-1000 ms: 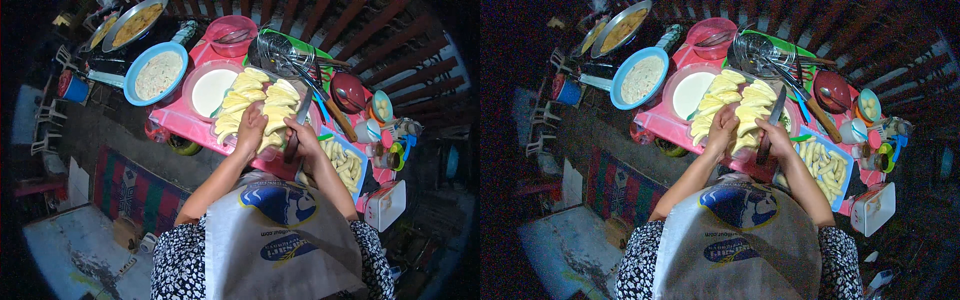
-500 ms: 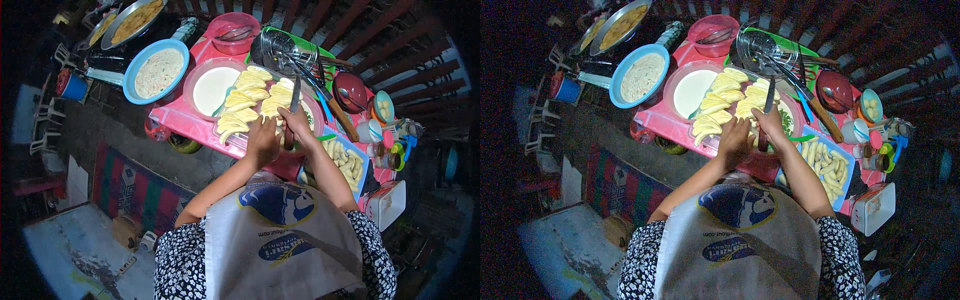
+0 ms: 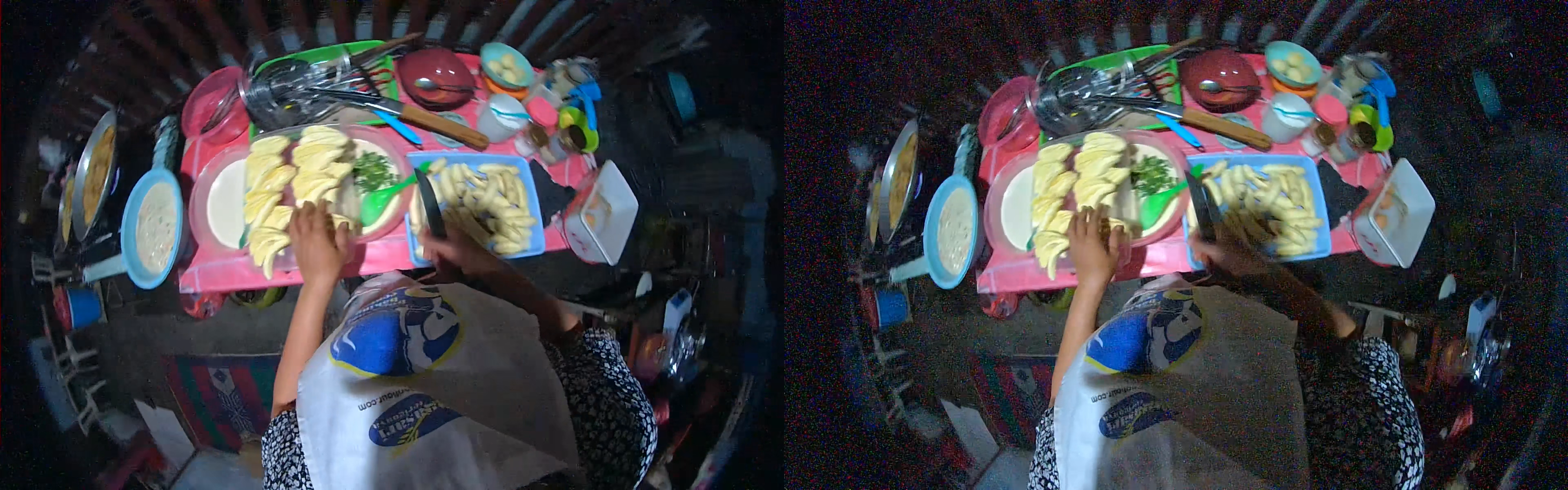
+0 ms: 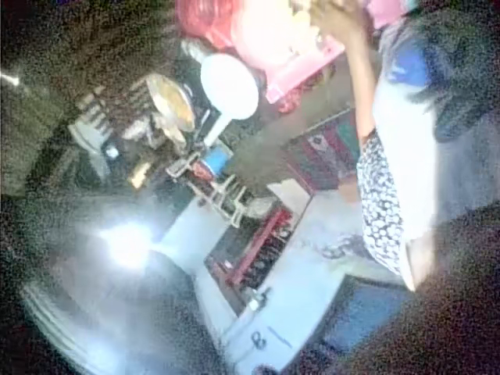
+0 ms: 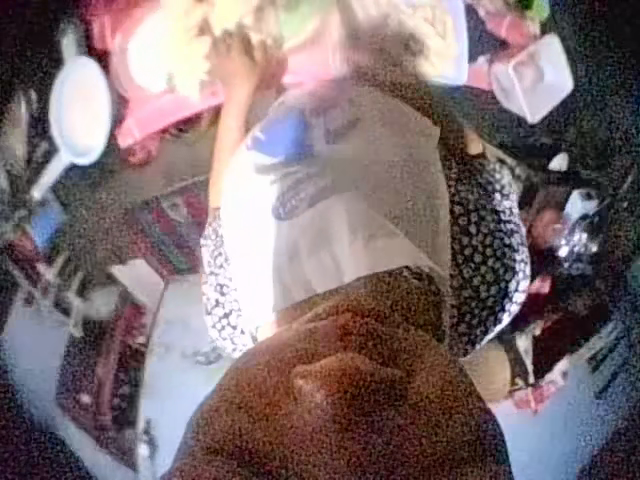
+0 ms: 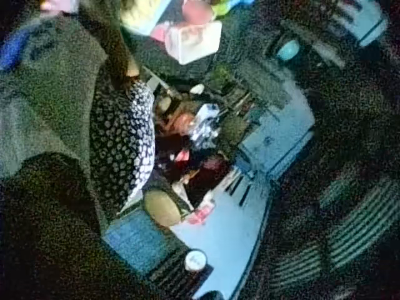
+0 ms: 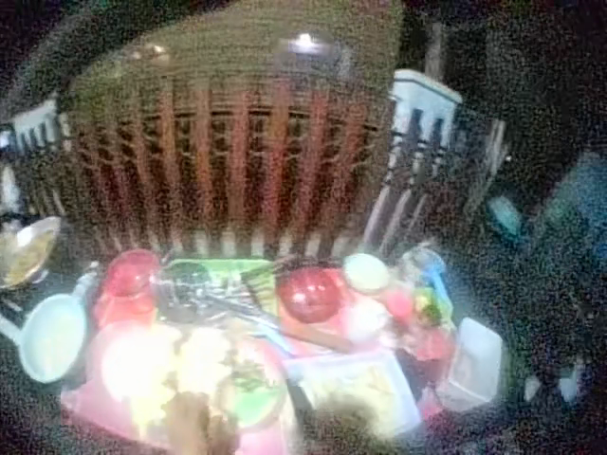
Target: The person prepares and deep-fries banana slices. They cut bananas into wedges, coat them in batter, and fry them in hot oil using a slotted spoon and tongs. Finished pieces are transferred to a tray while more slices are prepared.
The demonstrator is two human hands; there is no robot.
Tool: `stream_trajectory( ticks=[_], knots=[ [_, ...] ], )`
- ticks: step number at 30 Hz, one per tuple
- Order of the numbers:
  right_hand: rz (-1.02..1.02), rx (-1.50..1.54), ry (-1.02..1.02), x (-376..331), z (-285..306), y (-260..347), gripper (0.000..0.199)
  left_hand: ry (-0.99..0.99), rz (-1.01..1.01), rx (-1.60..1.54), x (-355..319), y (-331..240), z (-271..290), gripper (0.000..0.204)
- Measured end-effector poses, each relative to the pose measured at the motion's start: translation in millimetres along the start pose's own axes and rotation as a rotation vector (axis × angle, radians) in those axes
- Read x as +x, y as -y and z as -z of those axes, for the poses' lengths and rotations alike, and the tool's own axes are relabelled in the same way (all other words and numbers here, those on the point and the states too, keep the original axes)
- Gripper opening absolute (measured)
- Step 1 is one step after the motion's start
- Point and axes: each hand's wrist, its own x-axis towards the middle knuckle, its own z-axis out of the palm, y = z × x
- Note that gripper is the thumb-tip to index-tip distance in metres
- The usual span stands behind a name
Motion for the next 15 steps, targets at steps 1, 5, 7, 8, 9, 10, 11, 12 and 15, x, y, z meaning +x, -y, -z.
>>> stream_trajectory(
  ticks=[1,5,7,8,9,10,11,12,15],
  knots=[
    [0.026,-0.028,-0.002,-17.1,1.6,-4.3,0.024,0.005,0.004,-0.044,-0.1,-5.6,0.2,0.045],
    [-0.207,0.177,-0.159,-69.5,21.6,-16.7,0.023,0.008,-0.034,-0.359,6.6,-48.4,-2.3,0.038],
    [-0.488,0.243,-0.333,-78.3,54.7,-20.8,0.023,0.076,-0.049,-0.502,3.8,-69.2,-16.2,0.036],
    [-0.423,0.127,-0.475,-80.7,74.5,-35.4,0.023,0.112,-0.058,-0.575,3.4,-81.0,-21.9,0.036],
    [-0.351,0.006,-0.61,-80.4,95.6,-59.5,0.024,0.146,-0.147,-0.608,2.7,-95.5,-24.3,0.033],
    [-0.323,-0.194,-0.699,-84.3,116.3,-88.1,0.029,0.166,-0.132,-0.64,-4.4,-104.3,-39.8,0.032],
    [-0.284,-0.351,-0.759,-81.6,129.7,-99.5,0.033,0.223,-0.153,-0.657,-7.2,-116.6,-44.0,0.031],
    [-0.255,-0.512,-0.824,-78.4,141.3,-102.4,0.037,0.279,-0.171,-0.672,-11.4,-127.3,-46.5,0.031],
    [-0.174,-0.746,-0.87,-52.5,155.3,-101.7,0.045,0.301,-0.234,-0.714,-23.2,-145.0,-58.8,0.03]
  ],
)
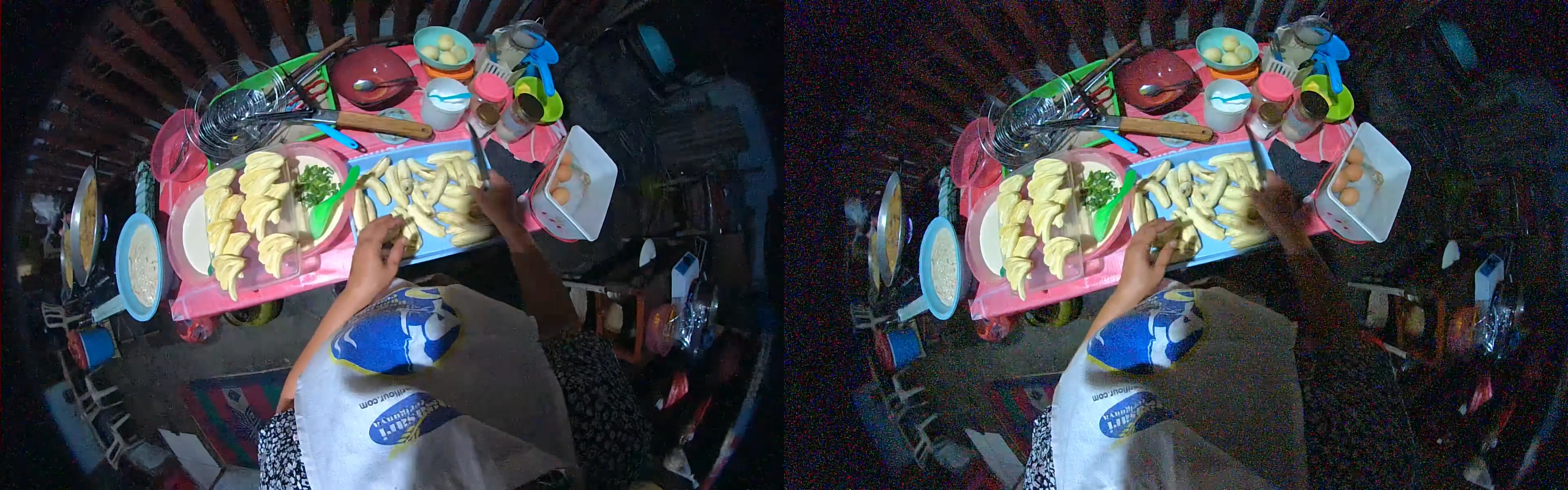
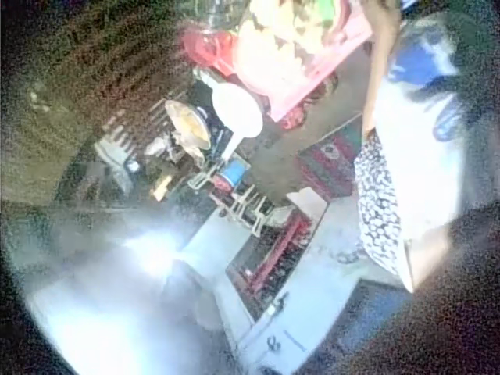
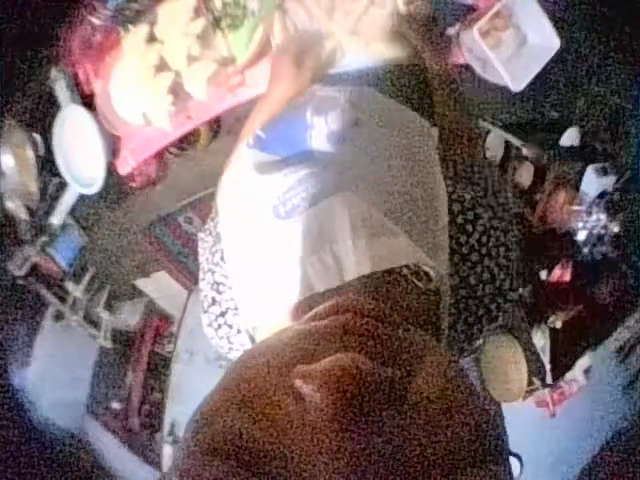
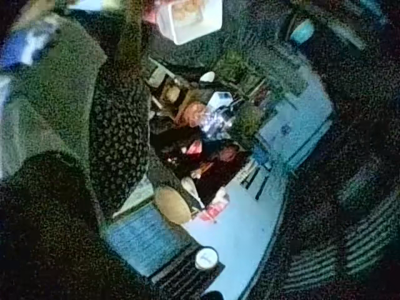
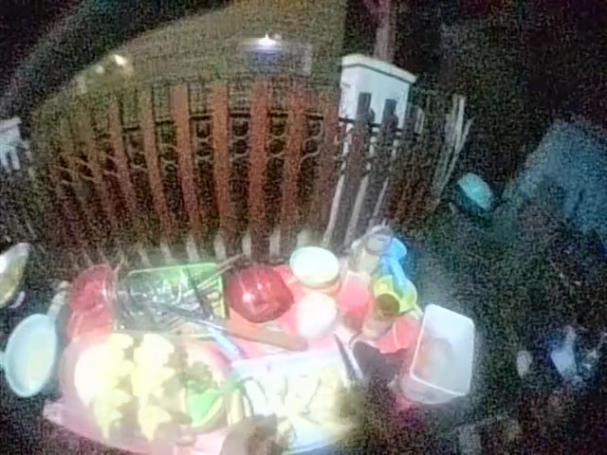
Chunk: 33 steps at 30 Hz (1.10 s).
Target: The person prepares and deep-fries banana slices. They cut bananas into wedges, coat them in batter, and fry them in hot oil using a slotted spoon and tongs. Finished pieces are transferred to a tray while more slices are prepared.
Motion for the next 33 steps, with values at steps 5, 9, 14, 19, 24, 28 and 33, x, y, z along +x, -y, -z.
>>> stream_trajectory(
  ticks=[5,9,14,19,24,28,33],
  knots=[
    [-0.015,-0.075,0.12,22.6,-9.0,30.6,0.052,-0.034,0.137,-0.04,-9.2,-6.8,-5.4,0.024],
    [-0.079,-0.162,0.139,31.8,-6.9,33.3,0.044,-0.101,0.313,-0.133,-19.6,-2.9,-4.1,0.024],
    [-0.292,0.622,0.537,51.0,14.9,-7.5,0.029,-0.178,0.496,-0.46,-22.2,3.4,-7.9,0.027],
    [-0.27,1.133,0.731,27.3,69.0,70.2,0.025,-0.115,0.611,-1.053,5.1,-28.3,6.3,0.042],
    [0.148,0.962,0.764,16.3,86.8,145.2,0.034,0.038,0.527,-1.374,31.1,-44.3,35.4,0.057],
    [0.484,0.531,0.311,2.1,73.0,195.7,0.038,-0.269,0.37,-1.528,25.9,-47.3,40.4,0.05],
    [0.602,0.567,0.328,-24.0,67.4,241.1,0.033,-0.685,0.331,-1.585,20.3,-48.2,58.3,0.044]
  ],
)
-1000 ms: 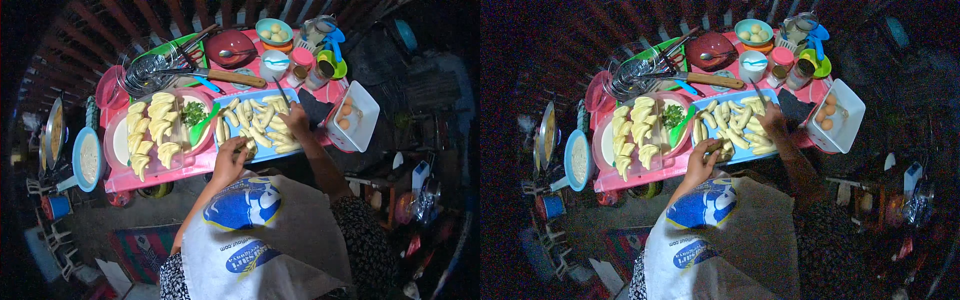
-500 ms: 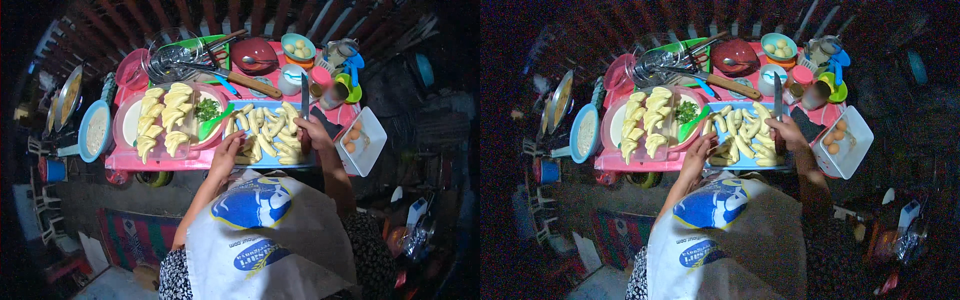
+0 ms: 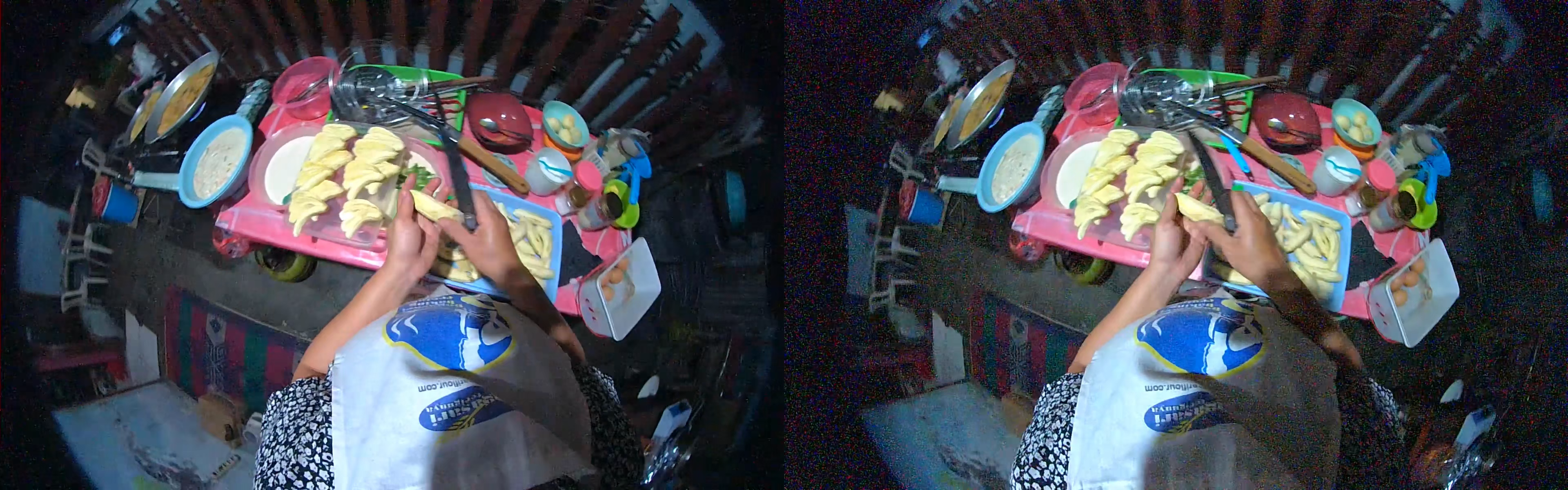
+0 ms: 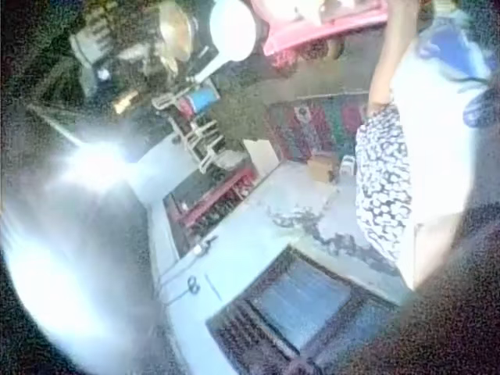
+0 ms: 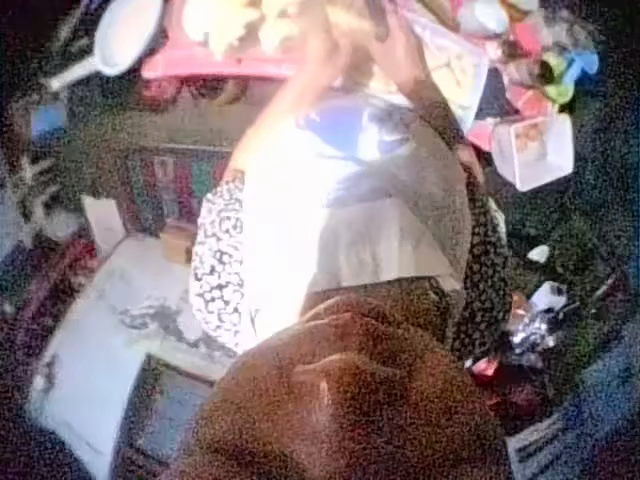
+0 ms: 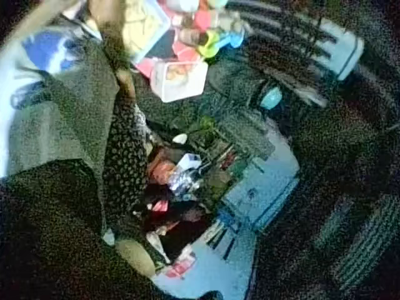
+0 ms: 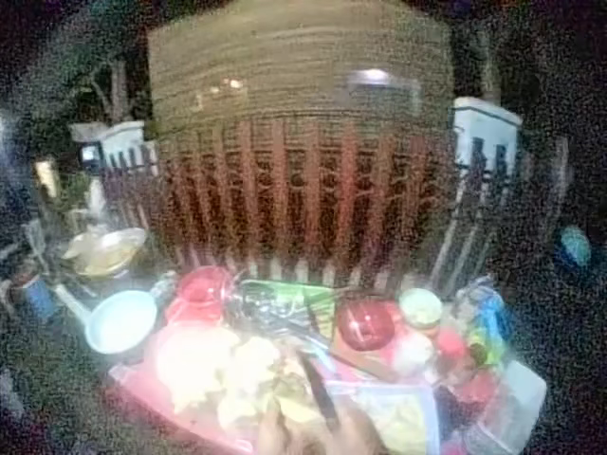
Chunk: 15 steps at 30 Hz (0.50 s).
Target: The person prepares and deep-fries banana slices. They cut bananas into wedges, coat them in batter, and fry them in hot oil using a slotted spoon and tongs. Finished pieces are transferred to a tray while more slices are prepared.
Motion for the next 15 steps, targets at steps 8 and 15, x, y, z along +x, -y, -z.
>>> stream_trajectory(
  ticks=[8,15],
  knots=[
    [-0.104,-0.168,0.224,-38.3,-29.8,-4.2,0.02,-0.209,-0.036,0.064,7.6,-46.6,25.8,0.038],
    [0.142,-0.254,0.138,-35.4,-59.0,-2.1,0.017,-0.285,-0.09,0.104,11.0,-61.0,30.4,0.033]
  ],
)
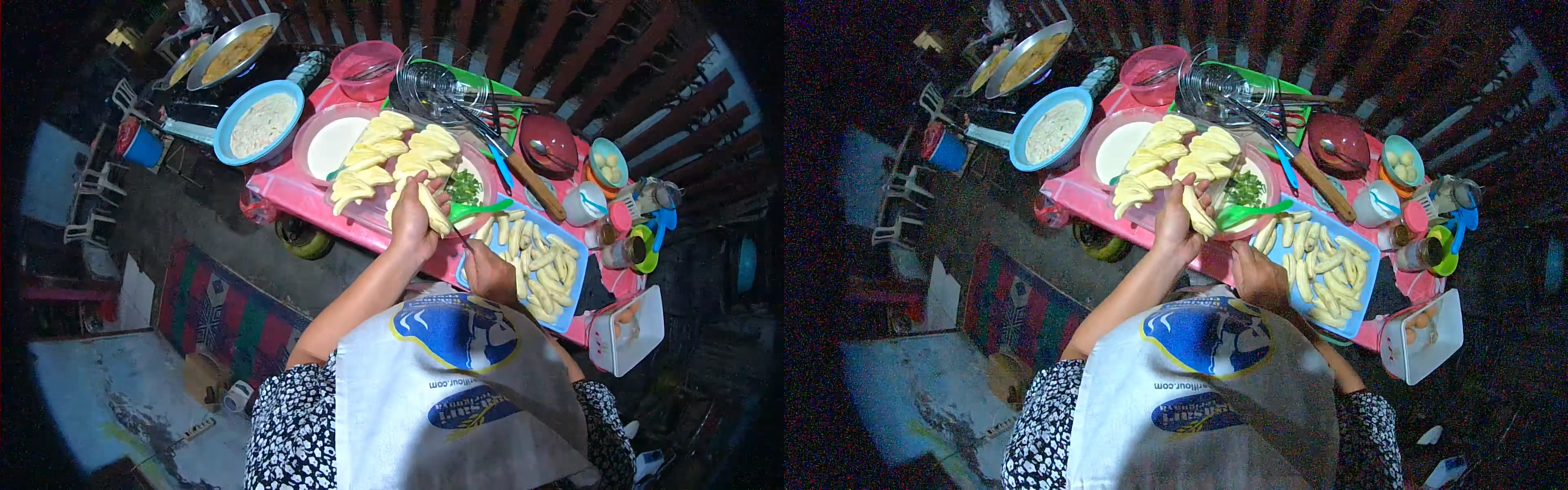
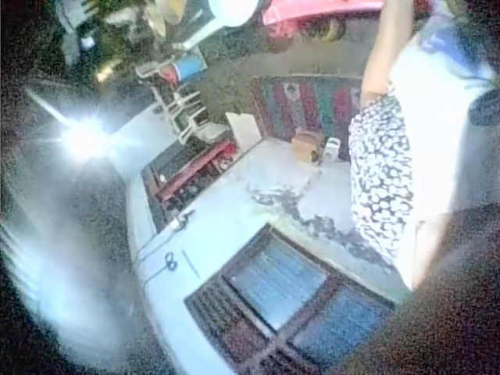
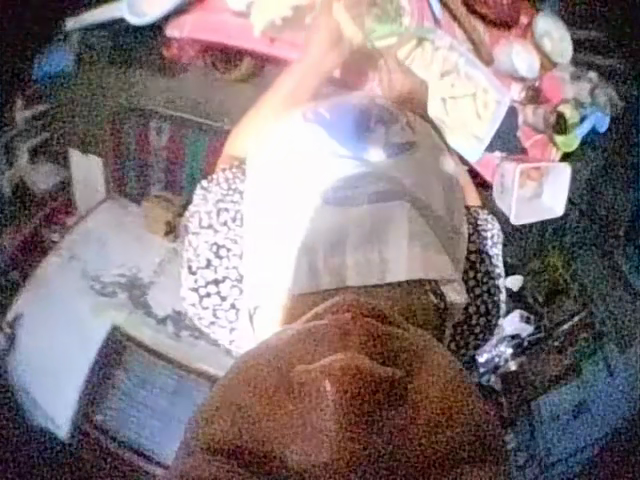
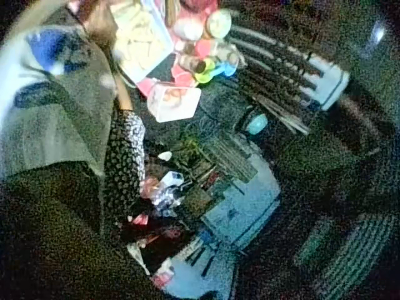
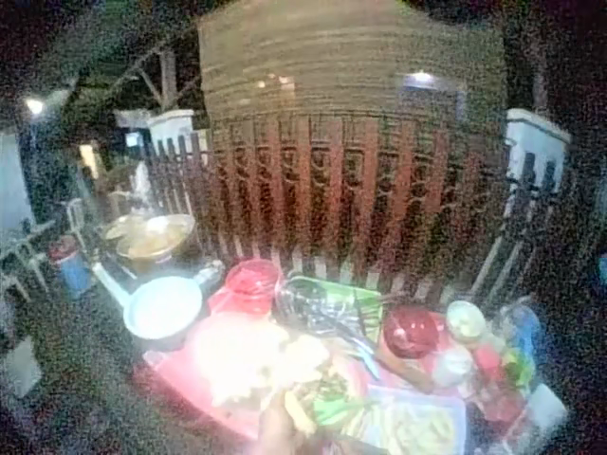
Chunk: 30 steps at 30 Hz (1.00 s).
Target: The person prepares and deep-fries banana slices. They cut bananas into wedges, coat them in batter, and fry them in hot oil using a slotted spoon and tongs. Finished pieces are transferred to a tray while more slices are prepared.
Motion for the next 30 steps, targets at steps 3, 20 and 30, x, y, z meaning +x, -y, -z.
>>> stream_trajectory(
  ticks=[3,20,30],
  knots=[
    [0.024,-0.025,-0.012,0.3,-7.1,-0.8,0.018,-0.023,-0.024,0.007,-1.4,-5.7,-2.0,0.032],
    [-0.023,-0.014,-0.003,10.3,-22.0,3.5,0.027,-0.02,0.058,-0.036,-2.3,-9.7,-7.7,0.025],
    [-0.011,-0.082,0.002,14.0,-36.2,-1.1,0.029,-0.052,0.144,-0.159,3.9,-10.5,5.3,0.02]
  ],
)
